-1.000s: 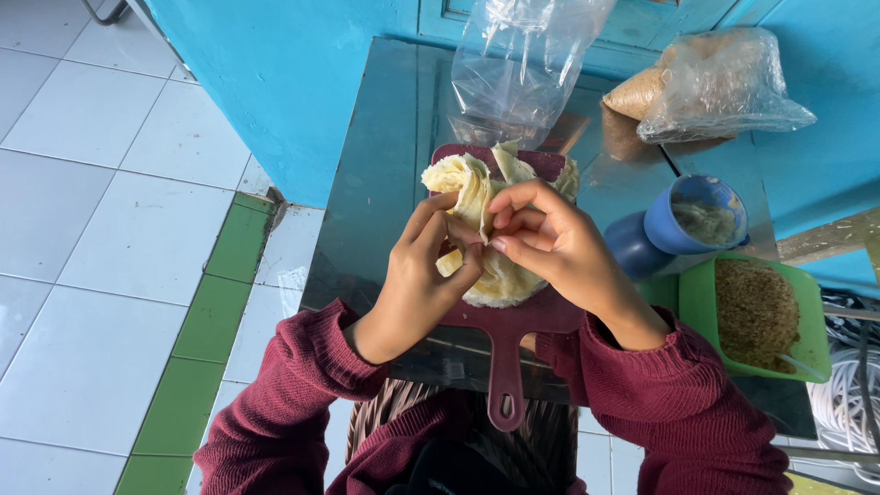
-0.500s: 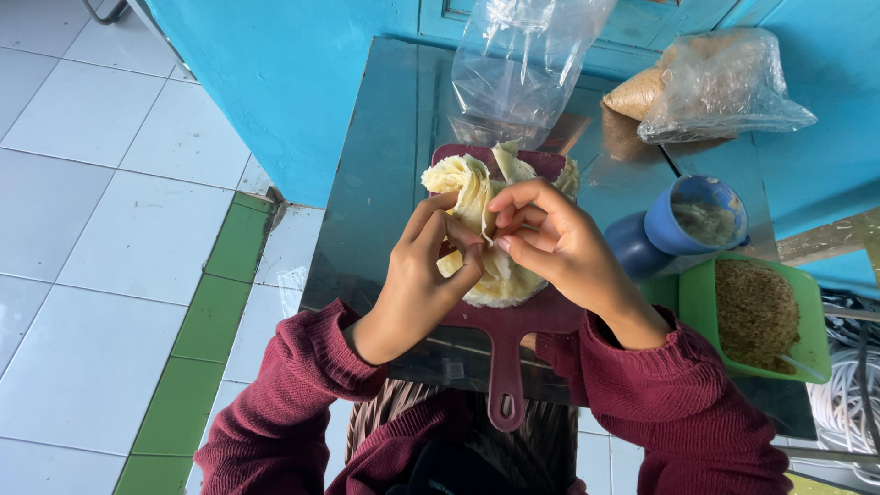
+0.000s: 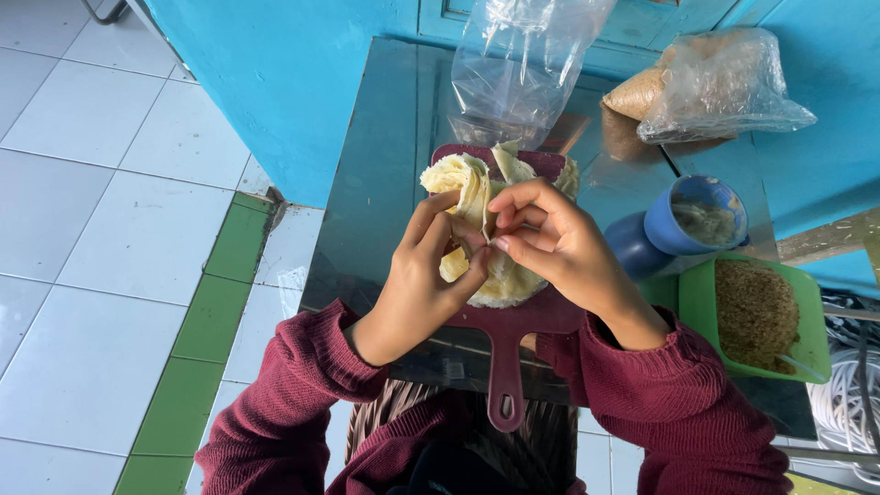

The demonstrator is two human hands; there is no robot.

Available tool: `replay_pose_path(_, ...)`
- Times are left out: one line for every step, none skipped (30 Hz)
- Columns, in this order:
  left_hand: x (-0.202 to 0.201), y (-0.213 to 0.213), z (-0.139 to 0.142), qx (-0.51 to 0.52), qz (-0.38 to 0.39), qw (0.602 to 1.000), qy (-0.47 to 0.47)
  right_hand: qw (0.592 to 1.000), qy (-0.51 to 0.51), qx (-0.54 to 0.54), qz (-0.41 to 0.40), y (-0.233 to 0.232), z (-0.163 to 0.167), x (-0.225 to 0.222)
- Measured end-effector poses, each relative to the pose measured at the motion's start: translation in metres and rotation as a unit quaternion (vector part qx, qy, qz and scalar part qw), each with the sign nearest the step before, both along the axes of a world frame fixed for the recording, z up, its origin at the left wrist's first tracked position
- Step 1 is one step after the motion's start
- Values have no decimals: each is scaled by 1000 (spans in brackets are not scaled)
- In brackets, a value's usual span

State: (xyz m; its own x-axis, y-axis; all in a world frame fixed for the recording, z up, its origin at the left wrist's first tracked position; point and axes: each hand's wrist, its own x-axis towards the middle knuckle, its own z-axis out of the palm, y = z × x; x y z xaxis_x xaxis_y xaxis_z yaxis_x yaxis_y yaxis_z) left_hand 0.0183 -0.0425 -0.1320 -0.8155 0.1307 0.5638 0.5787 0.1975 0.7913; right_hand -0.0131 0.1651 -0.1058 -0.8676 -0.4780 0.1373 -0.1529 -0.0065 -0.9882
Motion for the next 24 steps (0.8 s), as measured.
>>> replay_pose_path(0,0,-1,1,2,1000,1,1000,0,1,-1,-1,0,0)
replay_pose_path(0,0,-1,1,4,1000,2,1000,4,4,-1,-1,0,1)
replay_pose_path(0,0,-2,2,7,1000,3,1000,7,8,-1,-2,0,1)
replay_pose_path(0,0,-3,1,10,1000,4,1000,11,11,-1,-3,0,1)
replay_pose_path(0,1,-4,1,13,1000,5,1000,9,13,1,-4,1,1)
replay_pose_path(0,1,-5,0,15,1000,6,1000,8,15,2,-4,1,1)
replay_pose_path(-1,1,-6,2,15,1000,7,1000,6,16,2,-5,1,1)
replay_pose_path(-1,1,-6,5,15,1000,9,1000,7,18,3,-5,1,2)
replay_pose_path(-1,2,-6,7,14,1000,11,1000,7,19,5,-6,1,2)
replay_pose_path(-1,2,-6,7,12,1000,11,1000,8,20,5,-6,1,2)
replay_pose_path(-1,2,-6,7,10,1000,11,1000,10,18,3,-6,1,2)
replay_pose_path(-1,1,-6,7,8,1000,11,1000,12,16,1,-6,1,2)
replay_pose_path(-1,1,-6,3,10,1000,7,1000,14,13,0,-6,1,2)
replay_pose_path(0,1,-5,-1,14,1000,3,1000,14,10,-2,-5,0,1)
replay_pose_path(0,1,-4,-5,17,1000,-2,1000,14,7,-5,-5,0,1)
replay_pose_path(0,1,-4,-2,15,1000,3,1000,15,4,-9,-5,-1,0)
replay_pose_path(1,1,-4,0,12,1000,7,1000,17,0,-11,-5,-1,-1)
replay_pose_path(1,1,-4,2,9,1000,12,1000,18,-5,-15,-5,-2,-1)
replay_pose_path(0,1,-4,0,14,1000,18,1000,20,-9,-16,-5,-3,-1)
replay_pose_path(0,2,-4,-3,20,1000,24,1000,20,-10,-17,-5,-4,-1)
replay_pose_path(-1,2,-4,-6,23,999,30,1000,21,-12,-19,-5,-4,-1)
replay_pose_path(-1,2,-4,-12,31,999,35,999,21,-14,-21,-6,-5,-1)
replay_pose_path(-1,2,-5,-19,38,998,40,999,22,-14,-23,-6,-5,0)
replay_pose_path(-2,2,-5,-25,45,998,45,999,24,-14,-25,-7,-5,0)
